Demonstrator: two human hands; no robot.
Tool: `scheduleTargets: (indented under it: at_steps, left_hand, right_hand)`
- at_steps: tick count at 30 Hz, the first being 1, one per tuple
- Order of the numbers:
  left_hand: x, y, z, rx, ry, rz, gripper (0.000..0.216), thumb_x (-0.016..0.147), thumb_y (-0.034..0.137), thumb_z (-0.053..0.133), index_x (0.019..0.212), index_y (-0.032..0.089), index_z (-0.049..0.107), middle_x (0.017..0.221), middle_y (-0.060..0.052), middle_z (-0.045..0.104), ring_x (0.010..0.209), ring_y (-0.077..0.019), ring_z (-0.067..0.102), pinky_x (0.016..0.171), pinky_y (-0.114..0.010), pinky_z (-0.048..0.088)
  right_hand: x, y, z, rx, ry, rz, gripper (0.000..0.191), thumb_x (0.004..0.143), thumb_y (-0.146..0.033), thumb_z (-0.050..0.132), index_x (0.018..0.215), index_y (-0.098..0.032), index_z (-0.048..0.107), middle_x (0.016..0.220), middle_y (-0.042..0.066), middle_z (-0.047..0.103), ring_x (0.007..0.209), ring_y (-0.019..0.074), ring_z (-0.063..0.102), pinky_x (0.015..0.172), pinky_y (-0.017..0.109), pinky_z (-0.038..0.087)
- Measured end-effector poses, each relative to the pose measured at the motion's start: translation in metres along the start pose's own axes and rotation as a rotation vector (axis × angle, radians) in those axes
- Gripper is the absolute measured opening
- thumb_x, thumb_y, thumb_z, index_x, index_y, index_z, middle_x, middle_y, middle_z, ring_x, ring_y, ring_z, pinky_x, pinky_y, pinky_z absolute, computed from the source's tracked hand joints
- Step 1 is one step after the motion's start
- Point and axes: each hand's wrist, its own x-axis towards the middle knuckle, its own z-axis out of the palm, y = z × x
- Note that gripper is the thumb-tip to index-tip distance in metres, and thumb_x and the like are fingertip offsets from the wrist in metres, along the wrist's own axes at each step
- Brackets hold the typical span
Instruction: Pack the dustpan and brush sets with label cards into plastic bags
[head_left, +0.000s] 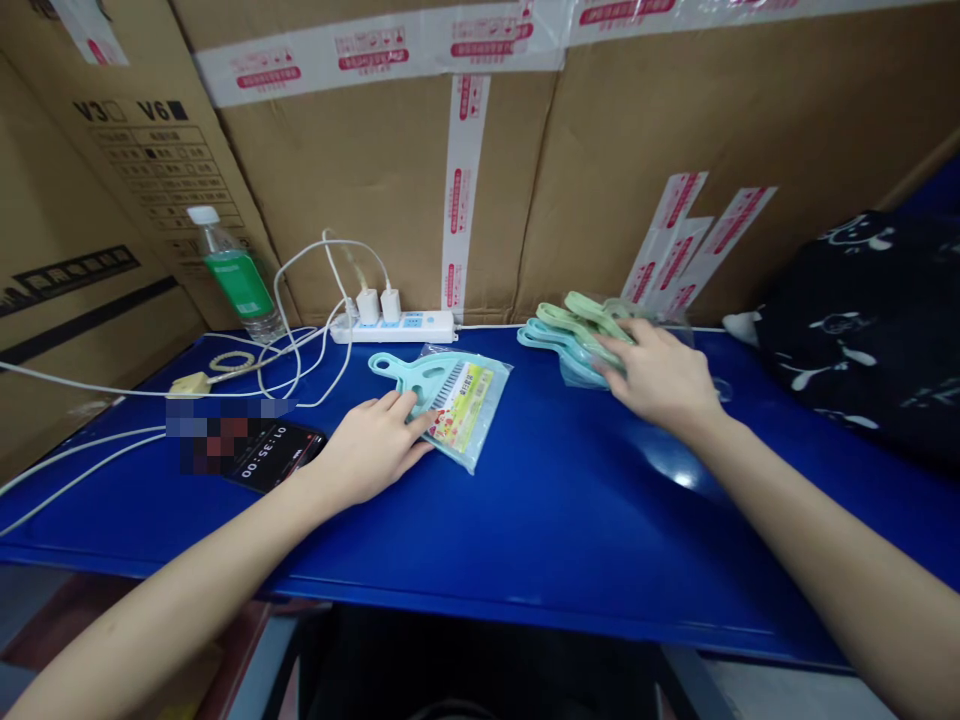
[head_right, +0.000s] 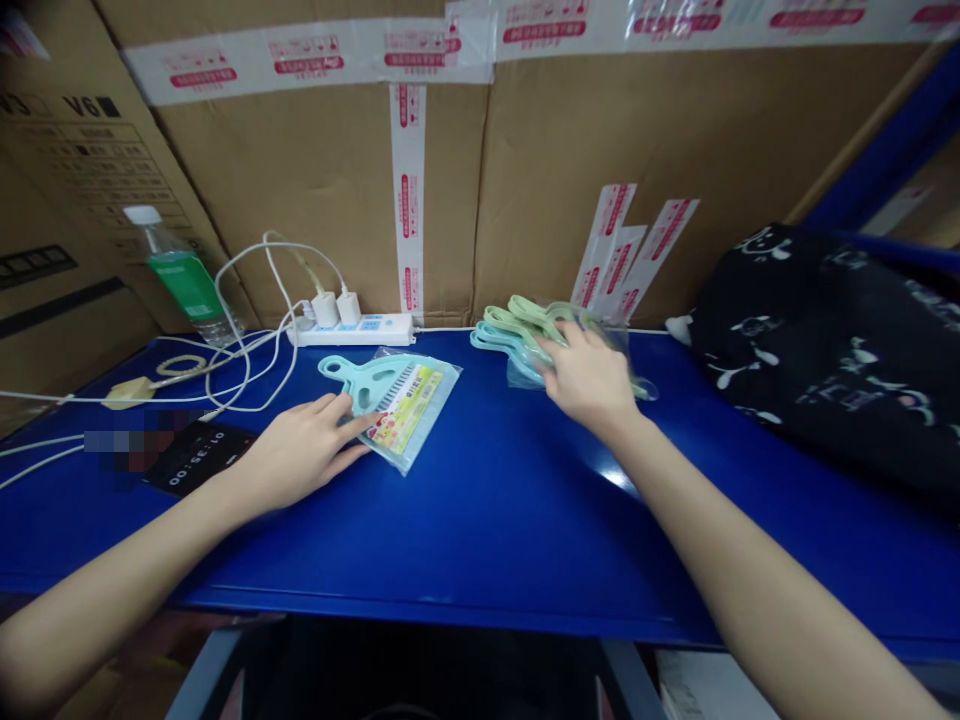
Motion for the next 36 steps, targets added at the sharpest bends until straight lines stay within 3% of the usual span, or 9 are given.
scheduleTargets:
  at_steps: [9, 21, 31, 36]
  left_hand:
    - [0.002, 0.0, 0.003, 0.013, -0.047, -0.052, 0.037, 0.097, 0.019, 0.038, 0.127, 0.017, 0.059, 0.094, -0.01, 0.058, 0.085, -0.0223, 0.061, 0.069, -0.032, 0.053]
    - [0.009, 0.004, 0.006, 0.047, -0.148, -0.145, 0.04, 0.097, 0.017, 0.039, 0.134, 0.018, 0.053, 0.104, -0.013, 0.058, 0.091, -0.0235, 0.063, 0.071, -0.033, 0.055]
    - [0.015, 0.005, 0.005, 0.015, -0.194, -0.235, 0.041, 0.099, 0.021, 0.036, 0.138, 0.022, 0.049, 0.11, -0.013, 0.056, 0.099, -0.0246, 0.062, 0.068, -0.03, 0.054]
    - [0.011, 0.001, 0.005, 0.004, -0.125, -0.181, 0.039, 0.099, 0.023, 0.038, 0.135, 0.019, 0.051, 0.111, -0.014, 0.058, 0.097, -0.0254, 0.062, 0.068, -0.031, 0.054]
  right_hand:
    - [-0.004, -0.025, -0.007, -0.064, 0.035, -0.117, 0.035, 0.092, -0.027, 0.043, 0.111, -0.017, 0.071, 0.114, 0.018, 0.068, 0.09, 0.0304, 0.064, 0.052, 0.034, 0.05]
    - [-0.016, -0.057, -0.018, -0.132, 0.117, -0.24, 0.038, 0.096, -0.025, 0.039, 0.116, -0.014, 0.069, 0.115, 0.019, 0.069, 0.091, 0.0273, 0.064, 0.05, 0.028, 0.045]
    - [-0.019, -0.071, -0.022, -0.037, 0.174, -0.251, 0.041, 0.096, -0.027, 0.045, 0.134, -0.016, 0.056, 0.119, 0.016, 0.068, 0.098, 0.0271, 0.066, 0.057, 0.029, 0.051]
    - [-0.018, -0.066, -0.022, 0.035, 0.173, -0.239, 0.054, 0.093, -0.037, 0.049, 0.141, -0.013, 0.047, 0.124, 0.019, 0.065, 0.102, 0.0308, 0.063, 0.064, 0.034, 0.053]
